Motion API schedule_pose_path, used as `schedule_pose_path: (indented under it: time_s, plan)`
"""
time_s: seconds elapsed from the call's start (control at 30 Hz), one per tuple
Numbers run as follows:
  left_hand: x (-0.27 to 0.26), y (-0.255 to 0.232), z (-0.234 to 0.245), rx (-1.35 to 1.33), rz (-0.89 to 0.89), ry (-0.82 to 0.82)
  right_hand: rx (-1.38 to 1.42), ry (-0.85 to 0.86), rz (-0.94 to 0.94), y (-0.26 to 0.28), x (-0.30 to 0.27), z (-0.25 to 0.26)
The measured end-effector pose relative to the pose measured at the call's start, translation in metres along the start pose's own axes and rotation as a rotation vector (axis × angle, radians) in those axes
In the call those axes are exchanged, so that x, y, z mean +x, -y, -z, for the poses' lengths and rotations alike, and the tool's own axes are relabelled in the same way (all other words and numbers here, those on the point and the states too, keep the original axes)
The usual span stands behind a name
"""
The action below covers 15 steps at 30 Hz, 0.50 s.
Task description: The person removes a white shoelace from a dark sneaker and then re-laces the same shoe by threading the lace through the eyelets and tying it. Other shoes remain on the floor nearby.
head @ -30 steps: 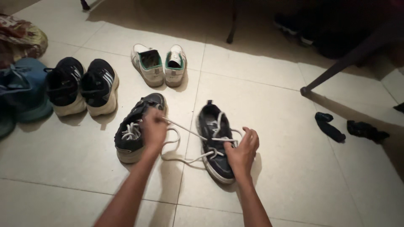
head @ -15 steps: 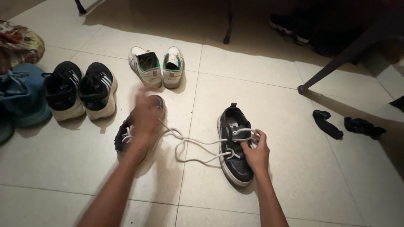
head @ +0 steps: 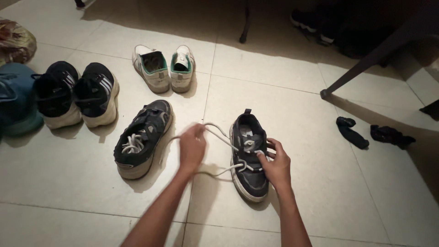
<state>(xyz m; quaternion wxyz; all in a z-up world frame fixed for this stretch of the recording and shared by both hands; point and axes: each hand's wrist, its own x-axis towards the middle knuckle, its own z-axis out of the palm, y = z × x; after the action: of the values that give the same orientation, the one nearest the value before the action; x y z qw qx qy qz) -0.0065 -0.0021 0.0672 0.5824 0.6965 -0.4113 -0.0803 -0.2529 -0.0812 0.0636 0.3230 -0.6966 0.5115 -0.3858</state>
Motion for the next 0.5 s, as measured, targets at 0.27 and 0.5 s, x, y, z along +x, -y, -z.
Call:
schedule_pose_path:
  time_s: [0.27, 0.5]
  plan:
    - [0.064, 0.027, 0.078, 0.191, 0.103, -0.443, -0.162, 0.009, 0.141, 0.028, -0.013, 0.004]
    - [0.033, -0.008, 0.037, -0.003, 0.032, 0.129, 0.031, 0.132, 0.112, 0.018, -0.003, 0.015]
